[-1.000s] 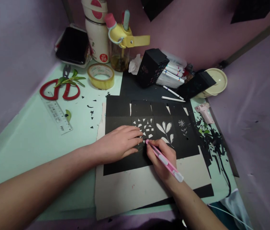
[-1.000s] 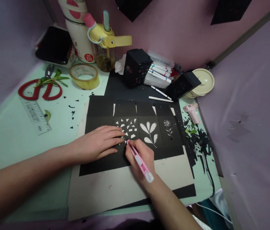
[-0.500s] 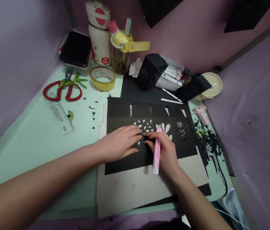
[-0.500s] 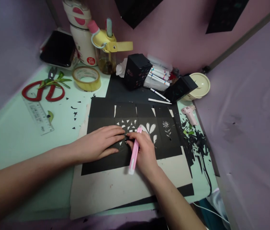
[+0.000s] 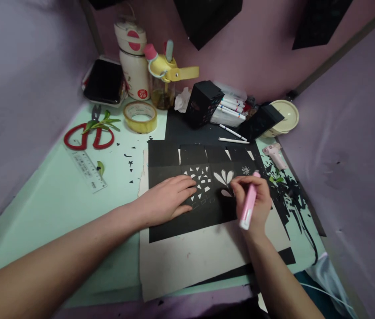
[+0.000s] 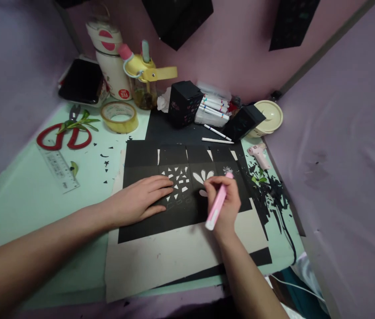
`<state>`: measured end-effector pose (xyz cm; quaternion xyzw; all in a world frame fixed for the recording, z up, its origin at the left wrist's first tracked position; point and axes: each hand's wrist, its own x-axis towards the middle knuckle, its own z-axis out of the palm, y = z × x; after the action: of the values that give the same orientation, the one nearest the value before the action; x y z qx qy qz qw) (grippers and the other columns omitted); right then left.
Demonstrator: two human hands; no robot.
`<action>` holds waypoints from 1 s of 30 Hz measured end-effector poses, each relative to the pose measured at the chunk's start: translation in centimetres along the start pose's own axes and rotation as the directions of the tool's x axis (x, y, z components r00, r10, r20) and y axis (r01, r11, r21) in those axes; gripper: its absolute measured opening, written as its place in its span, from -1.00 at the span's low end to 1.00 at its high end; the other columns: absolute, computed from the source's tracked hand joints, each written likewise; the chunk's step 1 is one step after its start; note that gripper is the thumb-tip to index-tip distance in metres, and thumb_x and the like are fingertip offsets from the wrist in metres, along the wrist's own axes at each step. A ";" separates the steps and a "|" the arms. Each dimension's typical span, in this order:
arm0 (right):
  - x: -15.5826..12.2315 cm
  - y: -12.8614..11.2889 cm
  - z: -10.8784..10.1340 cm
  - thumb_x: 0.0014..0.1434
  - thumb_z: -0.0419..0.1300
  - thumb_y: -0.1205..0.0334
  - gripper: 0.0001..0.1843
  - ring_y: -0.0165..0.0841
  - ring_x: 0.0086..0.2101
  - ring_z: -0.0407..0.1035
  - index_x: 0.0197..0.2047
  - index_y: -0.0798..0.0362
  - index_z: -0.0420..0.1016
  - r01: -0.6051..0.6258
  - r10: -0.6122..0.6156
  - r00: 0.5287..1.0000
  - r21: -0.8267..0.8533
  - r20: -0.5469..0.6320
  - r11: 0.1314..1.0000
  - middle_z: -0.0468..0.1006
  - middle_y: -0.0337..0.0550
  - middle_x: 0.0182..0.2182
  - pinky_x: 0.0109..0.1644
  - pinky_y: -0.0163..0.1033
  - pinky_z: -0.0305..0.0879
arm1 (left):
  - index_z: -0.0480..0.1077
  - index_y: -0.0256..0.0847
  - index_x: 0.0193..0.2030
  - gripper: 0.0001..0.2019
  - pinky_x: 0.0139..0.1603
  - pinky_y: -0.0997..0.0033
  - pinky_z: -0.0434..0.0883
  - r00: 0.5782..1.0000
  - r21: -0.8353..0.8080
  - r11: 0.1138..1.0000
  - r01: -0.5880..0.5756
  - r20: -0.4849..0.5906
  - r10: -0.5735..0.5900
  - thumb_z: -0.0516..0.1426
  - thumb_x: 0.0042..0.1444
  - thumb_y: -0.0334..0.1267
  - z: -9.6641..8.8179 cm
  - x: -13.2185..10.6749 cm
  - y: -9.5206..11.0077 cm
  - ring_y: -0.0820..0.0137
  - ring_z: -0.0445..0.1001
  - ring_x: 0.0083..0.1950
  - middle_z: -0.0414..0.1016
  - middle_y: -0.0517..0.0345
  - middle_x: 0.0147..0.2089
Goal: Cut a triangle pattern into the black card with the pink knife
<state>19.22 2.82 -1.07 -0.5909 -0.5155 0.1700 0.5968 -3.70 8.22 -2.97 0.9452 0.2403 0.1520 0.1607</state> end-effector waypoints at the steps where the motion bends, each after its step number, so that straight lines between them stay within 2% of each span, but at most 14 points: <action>1: 0.6 0.2 -1.0 0.12 0.32 0.30 -0.84 -0.34 -0.35 0.45 -0.29 0.00 0.38 0.021 -0.025 0.998 -0.064 -0.053 0.998 0.50 -0.24 -0.37 -0.18 -0.18 0.37 | 0.35 -0.31 0.19 -0.58 0.29 0.08 0.32 1.000 0.003 1.000 -0.005 0.004 0.005 0.17 0.27 -0.13 -0.1 0.0 0.0 0.10 0.27 0.32 0.36 -0.11 0.26; 3: 1.9 0.9 -3.4 0.10 0.34 0.27 -0.84 -0.31 -0.33 0.44 -0.30 0.00 0.41 0.039 -0.074 0.984 -0.210 -0.162 0.977 0.50 -0.22 -0.37 -0.11 -0.14 0.35 | 0.34 -0.31 0.19 -0.59 0.28 0.07 0.33 1.000 0.008 1.000 -0.014 0.015 0.014 0.16 0.28 -0.14 -0.3 0.0 0.0 0.11 0.27 0.32 0.36 -0.10 0.26; 5: 3.0 1.8 -6.1 0.09 0.35 0.23 -0.83 -0.28 -0.34 0.41 -0.31 -0.01 0.41 0.017 -0.121 0.952 -0.347 -0.280 0.938 0.49 -0.21 -0.38 -0.13 -0.13 0.31 | 0.32 -0.30 0.20 -0.59 0.27 0.06 0.34 1.000 0.014 1.000 -0.020 0.023 0.020 0.14 0.30 -0.15 -0.5 0.0 0.0 0.10 0.27 0.32 0.36 -0.10 0.26; 8: 3.8 3.0 -9.5 0.12 0.30 0.27 -0.90 -0.23 -0.33 0.40 -0.31 -0.02 0.43 -0.073 -0.086 0.928 -0.402 -0.363 0.913 0.49 -0.16 -0.40 -0.13 -0.11 0.27 | 0.29 -0.28 0.23 -0.59 0.29 0.03 0.34 0.999 0.031 0.999 -0.028 0.033 0.027 0.11 0.32 -0.16 -0.7 0.1 0.1 0.10 0.26 0.33 0.34 -0.11 0.27; 9: 3.9 3.2 -10.2 0.14 0.25 0.32 -0.92 -0.23 -0.35 0.41 -0.31 -0.02 0.42 -0.091 -0.083 0.912 -0.395 -0.401 0.914 0.49 -0.16 -0.43 -0.12 -0.10 0.27 | 0.29 -0.27 0.24 -0.60 0.29 0.02 0.33 0.999 0.037 0.999 -0.034 0.036 0.032 0.10 0.33 -0.17 -0.7 0.1 0.1 0.10 0.26 0.33 0.33 -0.11 0.27; 11: 3.7 3.3 -10.8 0.15 0.18 0.40 -0.85 -0.22 -0.28 0.44 -0.24 -0.04 0.40 -0.101 -0.069 0.905 -0.369 -0.419 0.924 0.56 -0.11 -0.33 -0.05 -0.09 0.28 | 0.30 -0.23 0.24 -0.63 0.29 0.00 0.33 0.998 0.053 0.998 -0.045 0.048 0.042 0.07 0.35 -0.18 -0.9 0.1 0.3 0.10 0.25 0.33 0.32 -0.11 0.28; 14: 3.0 2.8 -9.8 0.15 0.18 0.38 -0.82 -0.24 -0.21 0.48 -0.18 -0.05 0.39 -0.077 -0.022 0.936 -0.265 -0.352 0.961 0.60 -0.07 -0.24 -0.03 -0.09 0.32 | 0.34 -0.19 0.21 -0.66 0.27 -0.03 0.35 0.997 0.081 0.996 -0.038 0.067 0.032 0.03 0.36 -0.21 -1.1 0.2 0.6 0.07 0.23 0.34 0.28 -0.12 0.29; 16: 2.4 2.0 -8.4 0.17 0.19 0.31 -0.92 -0.26 -0.33 0.49 -0.23 -0.03 0.42 -0.087 0.024 0.958 -0.210 -0.285 0.974 0.59 -0.14 -0.36 -0.18 -0.12 0.37 | 0.35 -0.18 0.20 -0.66 0.27 -0.03 0.34 0.997 0.086 0.996 -0.016 0.076 0.010 0.04 0.33 -0.25 -1.2 0.2 0.9 0.07 0.22 0.34 0.26 -0.11 0.29; 19: 1.1 0.9 -6.0 0.19 0.21 0.26 -0.97 -0.31 -0.41 0.48 -0.26 -0.04 0.45 -0.121 0.109 0.990 -0.131 -0.090 0.984 0.58 -0.20 -0.45 -0.26 -0.18 0.39 | 0.33 -0.18 0.24 -0.61 0.28 -0.04 0.32 0.996 0.086 0.996 0.012 0.092 -0.020 0.06 0.28 -0.28 -1.3 0.4 1.3 0.06 0.22 0.32 0.25 -0.11 0.29; 22: -0.1 0.2 -4.0 0.25 0.19 0.21 -0.94 -0.34 -0.41 0.48 -0.21 -0.05 0.47 -0.122 0.131 0.984 -0.075 0.123 0.990 0.58 -0.22 -0.43 -0.26 -0.22 0.38 | 0.27 -0.17 0.30 -0.53 0.27 -0.05 0.33 0.994 0.095 0.995 0.042 0.098 -0.052 0.07 0.24 -0.29 -1.2 0.5 1.5 0.06 0.23 0.30 0.26 -0.10 0.27; 24: -0.7 0.3 -3.2 0.28 0.17 0.18 -0.92 -0.36 -0.41 0.48 -0.20 -0.04 0.47 -0.110 0.123 0.968 -0.072 0.219 0.991 0.57 -0.23 -0.42 -0.24 -0.23 0.37 | 0.24 -0.18 0.31 -0.50 0.27 -0.04 0.33 0.994 0.085 0.994 0.064 0.086 -0.071 0.08 0.22 -0.30 -1.2 0.4 1.6 0.07 0.24 0.29 0.27 -0.10 0.27; 30: -1.6 1.2 -2.3 0.30 0.15 0.13 -0.86 -0.37 -0.41 0.47 -0.21 -0.01 0.47 -0.111 0.140 0.939 -0.111 0.314 0.988 0.57 -0.24 -0.45 -0.26 -0.26 0.34 | 0.39 -0.18 0.16 -0.64 0.23 -0.06 0.33 0.996 0.064 0.998 0.029 0.086 -0.034 0.07 0.23 -0.31 -1.4 0.5 1.6 0.06 0.24 0.27 0.28 -0.13 0.23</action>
<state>20.88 0.57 -2.25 -0.6137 -0.5742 0.2779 0.4653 -3.11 7.47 -1.03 0.9516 0.2527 0.1007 0.1435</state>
